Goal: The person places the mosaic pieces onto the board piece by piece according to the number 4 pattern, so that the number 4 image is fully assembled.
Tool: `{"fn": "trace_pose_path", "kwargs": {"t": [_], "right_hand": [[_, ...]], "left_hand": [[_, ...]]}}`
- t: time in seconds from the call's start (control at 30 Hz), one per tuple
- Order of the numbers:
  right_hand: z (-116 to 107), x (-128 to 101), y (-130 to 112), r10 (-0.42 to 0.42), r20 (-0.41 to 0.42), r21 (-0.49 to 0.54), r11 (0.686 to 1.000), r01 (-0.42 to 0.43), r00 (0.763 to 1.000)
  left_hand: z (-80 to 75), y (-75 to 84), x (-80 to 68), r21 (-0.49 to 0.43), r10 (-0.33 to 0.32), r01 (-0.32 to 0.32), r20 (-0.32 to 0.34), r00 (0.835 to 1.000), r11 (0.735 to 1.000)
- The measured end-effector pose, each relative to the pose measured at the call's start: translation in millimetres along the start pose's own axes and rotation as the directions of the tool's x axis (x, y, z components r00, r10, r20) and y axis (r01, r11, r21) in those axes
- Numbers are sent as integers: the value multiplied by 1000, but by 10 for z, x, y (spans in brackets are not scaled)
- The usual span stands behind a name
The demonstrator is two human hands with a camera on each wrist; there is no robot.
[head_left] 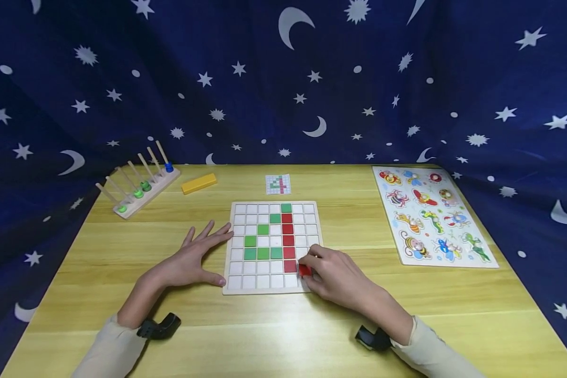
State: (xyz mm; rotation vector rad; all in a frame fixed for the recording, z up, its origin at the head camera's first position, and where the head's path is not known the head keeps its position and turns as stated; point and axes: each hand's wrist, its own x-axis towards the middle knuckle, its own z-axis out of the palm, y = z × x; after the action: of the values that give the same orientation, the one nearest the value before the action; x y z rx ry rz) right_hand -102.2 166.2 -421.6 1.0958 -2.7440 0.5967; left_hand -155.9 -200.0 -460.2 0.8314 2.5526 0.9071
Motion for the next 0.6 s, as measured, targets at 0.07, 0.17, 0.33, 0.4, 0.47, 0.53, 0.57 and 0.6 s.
{"fn": "trace_pose_path", "kwargs": {"t": [0.07,0.17,0.33,0.4,0.47,0.53,0.57,0.6], "right_hand": [[27,22,-33,-6,8,9,1000,6,1000],[66,43,-77,-12,15,23,1000,11,1000],[123,74,-129,-33,12,33,999,32,999],[140,83,-146,-34,20,39,999,33,999],[152,91,-161,-30,39,43,999,29,999],[162,94,-172,-23,59,44,999,20,998],[166,95,-176,-19,66,45,999,16,998],[169,96,-179,-18,71,43,999,15,997]], "left_hand": [[-5,1,-5,1,-4,4,1,1000,1000],[-14,3,-6,2,-5,5,1,1000,1000],[-23,14,-6,-2,-4,4,4,1000,1000],[-23,15,-6,-4,-5,5,6,1000,1000],[-22,14,-6,-3,-6,6,6,1000,1000],[-20,12,-4,-1,-7,7,7,1000,1000],[-20,11,-3,-1,-7,7,7,1000,1000],[-19,10,-1,-1,-7,7,9,1000,1000]]}}
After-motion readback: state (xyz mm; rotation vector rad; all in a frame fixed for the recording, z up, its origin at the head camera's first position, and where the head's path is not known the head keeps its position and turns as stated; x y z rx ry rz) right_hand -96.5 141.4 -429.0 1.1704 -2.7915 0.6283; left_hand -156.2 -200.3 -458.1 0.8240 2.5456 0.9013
